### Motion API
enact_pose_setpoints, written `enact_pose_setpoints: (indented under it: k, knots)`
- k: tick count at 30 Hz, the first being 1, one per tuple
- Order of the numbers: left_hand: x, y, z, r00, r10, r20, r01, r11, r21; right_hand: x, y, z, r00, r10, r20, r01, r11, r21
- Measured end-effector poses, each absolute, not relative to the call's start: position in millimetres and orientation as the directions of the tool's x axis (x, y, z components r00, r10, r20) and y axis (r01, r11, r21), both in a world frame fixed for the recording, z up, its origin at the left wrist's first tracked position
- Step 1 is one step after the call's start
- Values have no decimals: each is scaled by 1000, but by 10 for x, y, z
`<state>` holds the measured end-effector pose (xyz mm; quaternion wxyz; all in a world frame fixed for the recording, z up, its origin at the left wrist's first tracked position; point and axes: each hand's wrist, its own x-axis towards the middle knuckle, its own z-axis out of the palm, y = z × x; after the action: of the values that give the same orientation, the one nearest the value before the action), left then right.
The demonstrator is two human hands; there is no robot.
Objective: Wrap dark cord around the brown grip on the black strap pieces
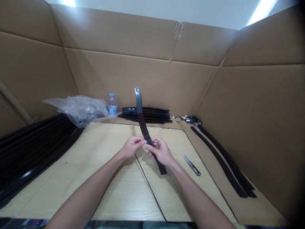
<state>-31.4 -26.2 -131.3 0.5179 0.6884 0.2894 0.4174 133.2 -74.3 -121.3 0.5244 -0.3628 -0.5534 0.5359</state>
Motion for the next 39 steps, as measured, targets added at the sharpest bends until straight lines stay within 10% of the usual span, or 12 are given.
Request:
enact_pose_setpoints:
  k: [39]
  knots:
    - [-79,-367,-1279,428,880,205,-239,-109,965,1368,-705,-1210,-57,995,77,-133,69,-989]
